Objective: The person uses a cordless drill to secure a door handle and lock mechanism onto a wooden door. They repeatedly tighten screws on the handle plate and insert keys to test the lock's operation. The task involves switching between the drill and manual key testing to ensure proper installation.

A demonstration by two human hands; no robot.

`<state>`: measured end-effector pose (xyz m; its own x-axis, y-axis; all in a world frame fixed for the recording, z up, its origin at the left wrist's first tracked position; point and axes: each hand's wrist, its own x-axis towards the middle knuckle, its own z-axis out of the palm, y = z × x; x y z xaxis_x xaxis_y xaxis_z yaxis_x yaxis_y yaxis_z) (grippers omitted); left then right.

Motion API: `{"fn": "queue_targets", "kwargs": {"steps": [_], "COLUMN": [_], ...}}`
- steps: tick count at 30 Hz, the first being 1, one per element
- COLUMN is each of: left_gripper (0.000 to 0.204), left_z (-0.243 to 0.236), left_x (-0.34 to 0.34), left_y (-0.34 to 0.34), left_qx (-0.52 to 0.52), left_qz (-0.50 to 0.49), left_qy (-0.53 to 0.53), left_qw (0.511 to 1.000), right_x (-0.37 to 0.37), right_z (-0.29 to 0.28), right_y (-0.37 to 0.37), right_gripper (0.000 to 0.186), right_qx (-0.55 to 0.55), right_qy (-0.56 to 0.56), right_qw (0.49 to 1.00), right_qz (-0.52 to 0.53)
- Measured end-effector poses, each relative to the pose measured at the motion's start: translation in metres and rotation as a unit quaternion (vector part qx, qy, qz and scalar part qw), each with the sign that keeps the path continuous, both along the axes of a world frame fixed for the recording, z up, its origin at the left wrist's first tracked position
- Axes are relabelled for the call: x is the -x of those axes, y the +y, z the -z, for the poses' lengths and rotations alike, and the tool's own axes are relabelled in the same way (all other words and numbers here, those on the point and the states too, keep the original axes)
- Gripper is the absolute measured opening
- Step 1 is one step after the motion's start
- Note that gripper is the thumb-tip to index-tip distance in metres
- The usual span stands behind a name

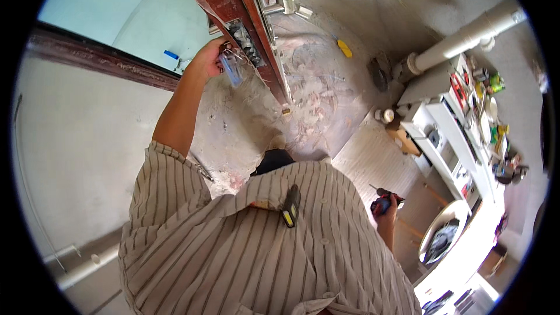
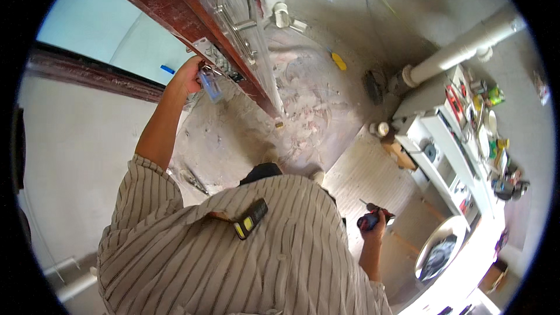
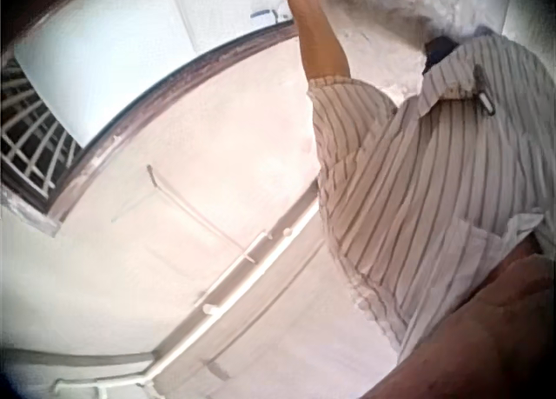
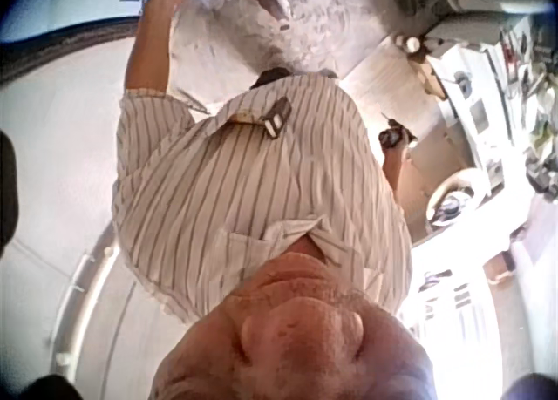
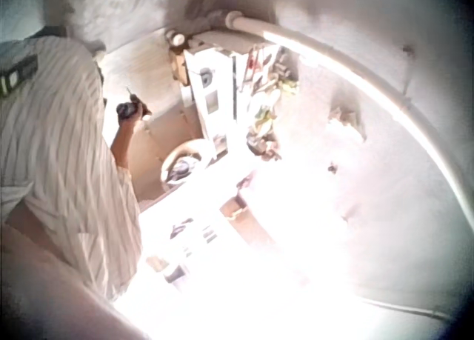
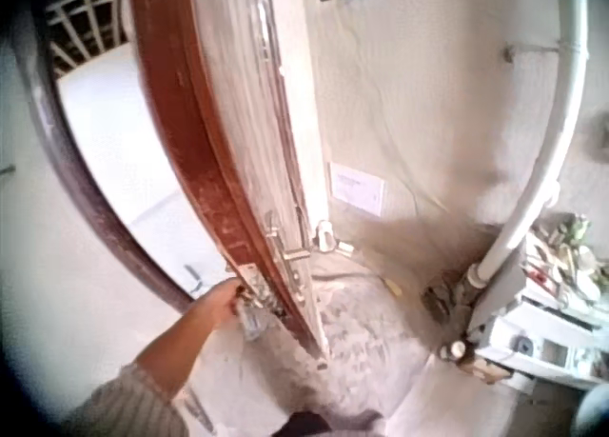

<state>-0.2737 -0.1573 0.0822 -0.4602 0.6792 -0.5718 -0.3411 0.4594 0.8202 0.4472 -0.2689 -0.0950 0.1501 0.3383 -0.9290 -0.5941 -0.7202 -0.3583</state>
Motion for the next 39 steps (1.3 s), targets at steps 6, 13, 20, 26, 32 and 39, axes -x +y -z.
{"fn": "queue_targets", "kwargs": {"steps": [6, 13, 20, 26, 32, 39], "left_gripper": [0.028, 0.025, 0.019, 0.024, 0.036, 0.024], "left_z": [0.006, 0.006, 0.011, 0.016, 0.003, -0.001], "left_x": [0.021, 0.024, 0.045, 0.049, 0.038, 0.037], "left_y": [-0.004, -0.016, -0.004, 0.004, -0.019, -0.013], "left_qx": [-0.095, -0.269, -0.114, -0.095, -0.153, -0.253], "left_qz": [0.060, 0.203, 0.218, 0.137, 0.164, 0.207], "left_qy": [0.599, 0.660, 0.145, -0.311, 0.445, 0.637], "left_qw": [0.793, 0.671, 0.958, 0.936, 0.867, 0.698], "right_x": [0.015, 0.066, 0.117, 0.152, 0.172, 0.178], "right_z": [-0.001, -0.015, -0.048, -0.058, -0.059, -0.045], "right_y": [-0.053, -0.080, -0.090, -0.102, -0.121, -0.141], "right_gripper": [0.021, 0.018, 0.011, 0.013, 0.015, 0.013], "right_qx": [-0.033, -0.123, -0.189, -0.194, -0.156, -0.156], "right_qy": [-0.079, -0.093, -0.104, -0.116, -0.100, -0.096], "right_qw": [0.983, 0.970, 0.958, 0.955, 0.957, 0.959], "right_qz": [0.162, 0.187, 0.187, 0.194, 0.224, 0.217]}}
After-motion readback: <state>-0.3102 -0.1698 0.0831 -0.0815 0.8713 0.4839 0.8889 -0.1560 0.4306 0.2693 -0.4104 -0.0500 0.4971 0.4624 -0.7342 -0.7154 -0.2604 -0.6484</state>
